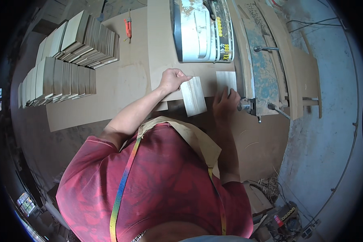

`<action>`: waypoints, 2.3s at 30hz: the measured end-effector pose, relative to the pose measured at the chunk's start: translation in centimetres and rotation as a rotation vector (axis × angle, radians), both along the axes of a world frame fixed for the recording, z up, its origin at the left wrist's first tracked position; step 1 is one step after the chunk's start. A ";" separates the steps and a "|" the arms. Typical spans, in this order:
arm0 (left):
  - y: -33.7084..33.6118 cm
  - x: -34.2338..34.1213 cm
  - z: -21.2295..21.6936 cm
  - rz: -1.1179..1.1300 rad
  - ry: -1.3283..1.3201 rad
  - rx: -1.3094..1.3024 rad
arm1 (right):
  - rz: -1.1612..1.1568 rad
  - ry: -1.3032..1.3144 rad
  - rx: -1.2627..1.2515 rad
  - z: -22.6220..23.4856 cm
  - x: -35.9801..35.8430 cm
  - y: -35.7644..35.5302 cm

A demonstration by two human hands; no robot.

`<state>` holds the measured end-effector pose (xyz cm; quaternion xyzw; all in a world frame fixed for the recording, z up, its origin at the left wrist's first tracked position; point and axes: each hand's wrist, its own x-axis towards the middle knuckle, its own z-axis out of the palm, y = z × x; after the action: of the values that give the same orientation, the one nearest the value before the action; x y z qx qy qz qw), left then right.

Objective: Sorting, processing, and stacking wooden blocks on a production floor using a woodworking machine.

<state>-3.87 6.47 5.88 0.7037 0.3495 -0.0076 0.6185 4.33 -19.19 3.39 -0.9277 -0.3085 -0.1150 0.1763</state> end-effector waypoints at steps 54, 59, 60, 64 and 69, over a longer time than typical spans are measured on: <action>-10.0 -16.8 -12.2 0.724 -0.077 -0.639 | 0.550 0.403 0.330 2.4 6.8 -1.2; -13.0 -23.6 -13.1 0.948 -0.067 -0.647 | 0.914 0.614 0.239 1.0 3.0 6.1; -13.9 -25.2 -13.0 1.001 -0.015 -0.604 | 0.988 0.667 0.177 0.7 2.2 7.2; -16.4 -30.1 -13.9 1.196 0.106 -0.478 | 1.269 0.785 -0.032 0.1 -0.7 11.6; -16.1 -34.9 -17.6 1.550 -0.067 -0.423 | 1.238 0.866 -0.240 -0.1 -1.4 11.5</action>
<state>-38.73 -9.59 -11.71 0.1287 0.7111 0.3788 0.5782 2.97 -7.66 3.25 -0.5607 -0.6857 0.4131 0.2117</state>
